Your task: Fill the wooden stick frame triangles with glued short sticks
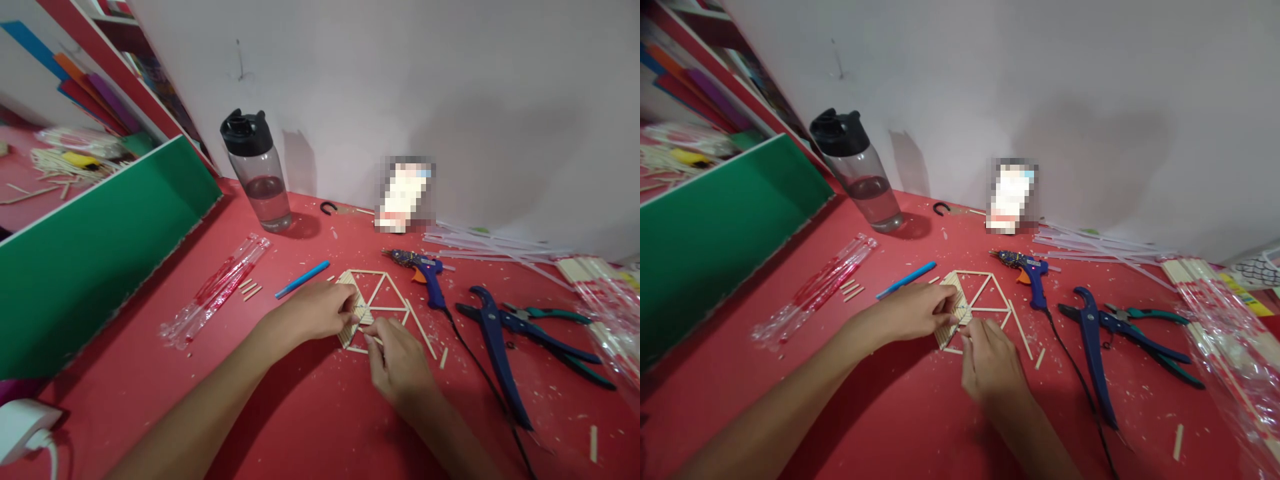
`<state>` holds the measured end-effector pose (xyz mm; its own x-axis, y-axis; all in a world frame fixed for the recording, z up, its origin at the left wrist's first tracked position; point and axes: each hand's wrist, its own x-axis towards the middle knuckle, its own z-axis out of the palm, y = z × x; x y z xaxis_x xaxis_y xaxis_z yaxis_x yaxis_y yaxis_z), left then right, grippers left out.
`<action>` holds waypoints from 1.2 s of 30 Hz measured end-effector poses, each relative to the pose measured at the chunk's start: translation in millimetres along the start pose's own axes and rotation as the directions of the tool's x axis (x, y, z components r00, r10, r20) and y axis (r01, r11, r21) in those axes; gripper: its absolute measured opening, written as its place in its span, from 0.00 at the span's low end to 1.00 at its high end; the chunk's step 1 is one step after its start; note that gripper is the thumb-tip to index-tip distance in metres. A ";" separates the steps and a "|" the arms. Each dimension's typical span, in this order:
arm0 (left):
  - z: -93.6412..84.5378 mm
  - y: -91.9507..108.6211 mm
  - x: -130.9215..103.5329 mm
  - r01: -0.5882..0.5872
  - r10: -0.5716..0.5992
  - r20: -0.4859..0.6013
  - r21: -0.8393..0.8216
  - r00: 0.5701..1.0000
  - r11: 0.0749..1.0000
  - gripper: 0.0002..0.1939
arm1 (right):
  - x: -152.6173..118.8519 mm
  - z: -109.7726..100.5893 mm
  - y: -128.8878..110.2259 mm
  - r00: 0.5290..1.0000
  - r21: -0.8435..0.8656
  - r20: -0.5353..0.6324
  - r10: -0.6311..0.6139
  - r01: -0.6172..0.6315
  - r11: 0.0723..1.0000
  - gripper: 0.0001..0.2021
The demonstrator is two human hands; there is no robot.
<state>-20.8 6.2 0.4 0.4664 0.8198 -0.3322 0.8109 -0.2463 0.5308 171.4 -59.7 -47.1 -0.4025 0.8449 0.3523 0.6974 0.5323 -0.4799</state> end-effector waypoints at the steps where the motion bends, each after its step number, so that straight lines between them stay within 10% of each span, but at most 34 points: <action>1: 0.3 -0.1 0.2 0.001 -0.001 0.000 -0.003 1.000 1.000 0.07 | 0.0 -0.5 -0.2 1.000 0.000 0.008 -0.003 0.003 1.000 0.07; 36: -3.7 4.6 -0.4 0.019 -0.019 0.034 -0.002 0.999 1.000 0.07 | 0.4 -2.1 -2.3 0.998 0.016 0.021 0.055 -0.056 0.998 0.07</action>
<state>-18.6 6.7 5.8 0.4628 0.8063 -0.3685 0.8188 -0.2295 0.5262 170.9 -60.7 -44.2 -0.3758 0.8739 0.3082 0.7092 0.4853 -0.5114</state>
